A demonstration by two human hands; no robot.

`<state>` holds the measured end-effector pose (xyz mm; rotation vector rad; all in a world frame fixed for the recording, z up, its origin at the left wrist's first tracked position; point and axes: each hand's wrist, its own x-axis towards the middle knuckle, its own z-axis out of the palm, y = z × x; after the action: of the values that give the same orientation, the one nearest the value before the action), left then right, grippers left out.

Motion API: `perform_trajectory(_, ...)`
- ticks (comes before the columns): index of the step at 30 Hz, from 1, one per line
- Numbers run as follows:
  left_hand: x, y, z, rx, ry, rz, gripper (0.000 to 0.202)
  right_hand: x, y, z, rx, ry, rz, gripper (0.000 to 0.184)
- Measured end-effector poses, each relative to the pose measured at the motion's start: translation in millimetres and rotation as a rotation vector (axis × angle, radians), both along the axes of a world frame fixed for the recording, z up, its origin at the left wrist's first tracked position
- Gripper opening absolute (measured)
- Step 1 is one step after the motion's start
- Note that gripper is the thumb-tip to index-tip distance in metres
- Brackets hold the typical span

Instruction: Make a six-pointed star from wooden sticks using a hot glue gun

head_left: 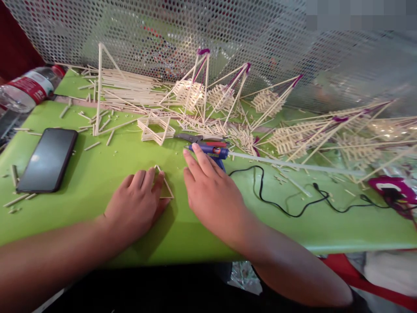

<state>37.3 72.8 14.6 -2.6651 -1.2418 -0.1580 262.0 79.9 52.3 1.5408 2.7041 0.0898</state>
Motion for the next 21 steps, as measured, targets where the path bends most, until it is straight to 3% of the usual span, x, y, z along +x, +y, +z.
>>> perform_trajectory(6,1,0,-1.1,0.003,-0.005,0.005,0.057,-6,19,-15.2,0.130,0.081,0.023,0.047)
perform_trajectory(11,1,-1,-1.7,0.012,-0.019,0.003,0.058,-10,19,-31.3,0.076,0.024,0.103,0.059)
perform_trajectory(17,0,-1,-4.4,0.011,-0.021,0.011,0.057,-2,0,-23.4,0.032,-0.040,0.071,0.057)
perform_trajectory(21,0,-1,-5.9,0.016,-0.019,0.004,0.058,-3,2,-15.5,0.068,0.009,-0.003,0.051)
